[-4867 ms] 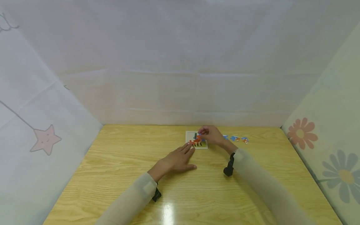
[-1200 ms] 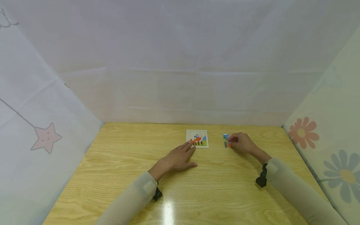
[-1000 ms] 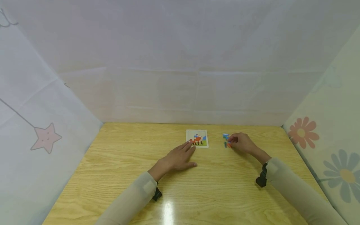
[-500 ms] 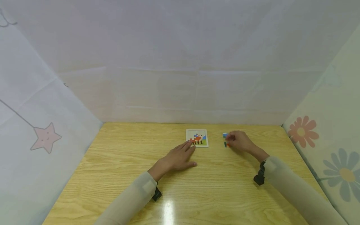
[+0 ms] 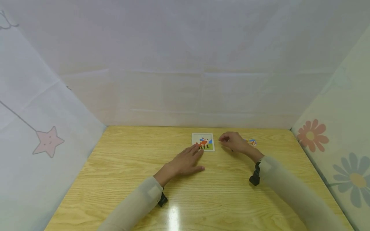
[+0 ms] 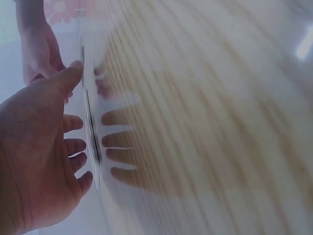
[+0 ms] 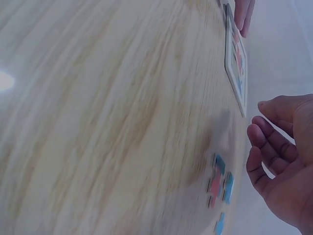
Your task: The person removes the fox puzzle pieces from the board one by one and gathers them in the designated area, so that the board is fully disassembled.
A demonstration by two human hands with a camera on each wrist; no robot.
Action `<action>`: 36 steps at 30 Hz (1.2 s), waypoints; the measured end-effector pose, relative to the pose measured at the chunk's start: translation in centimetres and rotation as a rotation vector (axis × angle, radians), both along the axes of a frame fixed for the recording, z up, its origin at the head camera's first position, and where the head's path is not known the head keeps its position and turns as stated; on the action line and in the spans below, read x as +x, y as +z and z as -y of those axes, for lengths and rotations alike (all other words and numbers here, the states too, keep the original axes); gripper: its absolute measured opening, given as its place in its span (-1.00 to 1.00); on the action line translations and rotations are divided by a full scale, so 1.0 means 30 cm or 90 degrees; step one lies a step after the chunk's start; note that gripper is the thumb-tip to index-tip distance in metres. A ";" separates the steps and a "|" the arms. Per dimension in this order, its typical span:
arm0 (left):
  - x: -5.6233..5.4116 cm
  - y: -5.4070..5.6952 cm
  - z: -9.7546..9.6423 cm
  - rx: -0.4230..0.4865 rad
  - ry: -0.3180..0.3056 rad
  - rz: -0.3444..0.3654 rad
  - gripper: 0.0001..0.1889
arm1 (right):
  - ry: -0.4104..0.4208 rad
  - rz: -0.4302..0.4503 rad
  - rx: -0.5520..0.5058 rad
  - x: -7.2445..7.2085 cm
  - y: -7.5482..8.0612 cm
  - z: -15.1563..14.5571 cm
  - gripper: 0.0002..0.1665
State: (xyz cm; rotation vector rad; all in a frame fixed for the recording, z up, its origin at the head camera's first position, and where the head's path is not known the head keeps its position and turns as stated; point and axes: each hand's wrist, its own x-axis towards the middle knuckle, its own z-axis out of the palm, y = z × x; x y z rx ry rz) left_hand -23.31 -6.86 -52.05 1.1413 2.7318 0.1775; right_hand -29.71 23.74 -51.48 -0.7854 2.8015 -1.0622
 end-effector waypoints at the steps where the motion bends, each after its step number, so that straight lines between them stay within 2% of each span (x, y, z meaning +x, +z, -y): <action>1: -0.002 -0.003 -0.004 -0.003 0.000 0.000 -0.12 | 0.004 -0.001 -0.002 -0.007 -0.003 0.011 -0.81; 9: 0.004 -0.014 -0.026 -0.010 -0.005 0.006 -0.11 | 0.028 0.032 -0.033 -0.041 -0.001 0.087 -0.72; 16: 0.005 -0.014 -0.042 -0.003 -0.012 -0.008 -0.12 | 0.035 0.029 -0.017 -0.070 -0.006 0.141 -0.68; 25: 0.005 -0.025 -0.064 -0.005 -0.011 -0.009 -0.10 | -0.004 0.082 -0.027 -0.079 0.002 0.188 -0.66; 36: -0.006 -0.031 -0.074 -0.015 -0.006 -0.017 -0.09 | 0.010 0.043 -0.024 -0.116 -0.015 0.215 -0.70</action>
